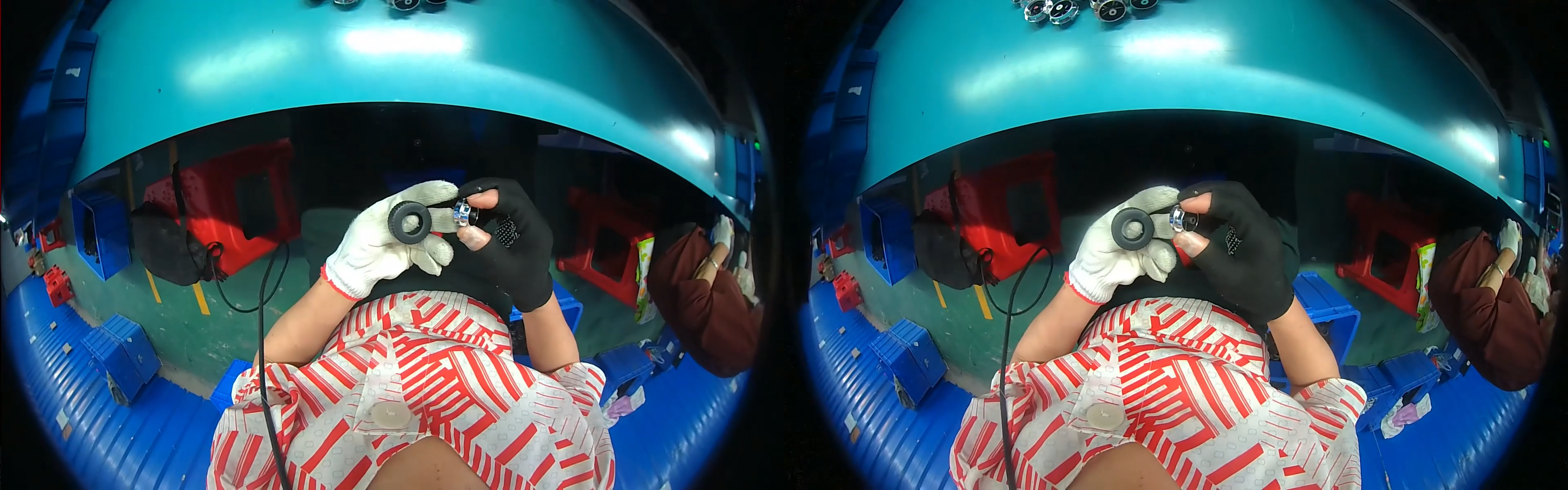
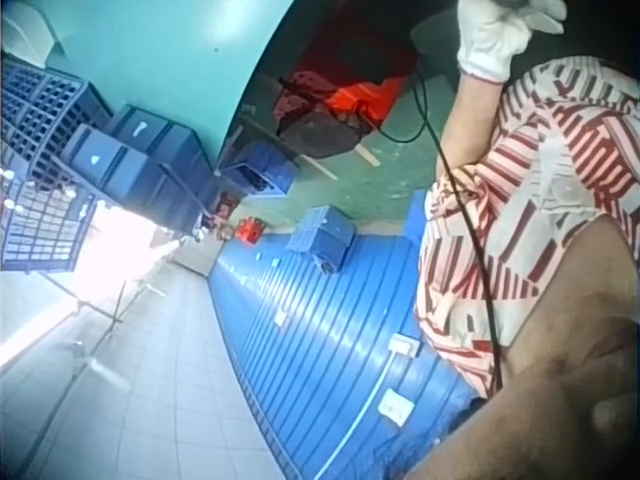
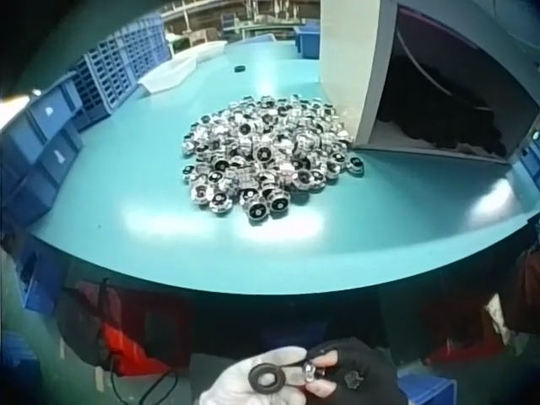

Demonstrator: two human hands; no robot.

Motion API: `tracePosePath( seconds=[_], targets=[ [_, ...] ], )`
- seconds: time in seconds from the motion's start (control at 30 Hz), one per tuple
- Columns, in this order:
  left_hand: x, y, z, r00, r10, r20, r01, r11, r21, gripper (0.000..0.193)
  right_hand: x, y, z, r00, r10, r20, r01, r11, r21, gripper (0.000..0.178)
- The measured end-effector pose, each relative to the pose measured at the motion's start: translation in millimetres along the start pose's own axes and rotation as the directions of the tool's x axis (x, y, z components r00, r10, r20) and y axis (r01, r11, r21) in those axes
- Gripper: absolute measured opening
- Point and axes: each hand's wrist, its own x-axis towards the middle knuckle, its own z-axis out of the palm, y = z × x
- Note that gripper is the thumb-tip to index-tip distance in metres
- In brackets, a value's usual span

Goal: The recorder is assembling small metal parts into a black circular housing on an assembly line.

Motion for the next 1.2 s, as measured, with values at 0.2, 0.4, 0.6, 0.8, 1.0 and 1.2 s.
tracePosePath(
  seconds=[0.2,0.4,0.6,0.8,1.0,1.2],
  targets=[
    [5.0,-1.8,-12.0,0.997,-0.031,0.065,0.034,0.998,-0.049,0.036,1.0,1.5,0.5,0.999,-0.030,-0.012,0.029,0.998,-0.048,0.032],
    [5.6,-3.3,-16.1,0.998,-0.013,0.059,0.016,0.999,-0.037,0.037,-2.2,4.8,1.4,0.999,-0.035,-0.017,0.034,0.998,-0.061,0.033],
    [5.2,-13.9,-9.3,0.955,0.269,-0.124,-0.179,0.857,0.483,0.036,2.2,1.3,4.1,0.989,-0.135,0.066,0.147,0.960,-0.238,0.032],
    [2.0,-13.1,-6.8,0.924,0.360,-0.132,-0.248,0.824,0.509,0.037,-6.5,12.6,7.6,0.995,-0.099,0.004,0.094,0.927,-0.363,0.028],
    [0.5,-19.2,-16.6,0.907,0.394,-0.150,-0.269,0.816,0.512,0.034,-7.2,19.9,6.3,0.993,-0.116,-0.003,0.103,0.895,-0.434,0.027],
    [-1.5,-23.1,-15.3,0.886,0.428,-0.177,-0.238,0.749,0.619,0.037,-7.1,34.6,5.3,0.958,-0.259,0.124,0.283,0.776,-0.564,0.026]
  ],
)
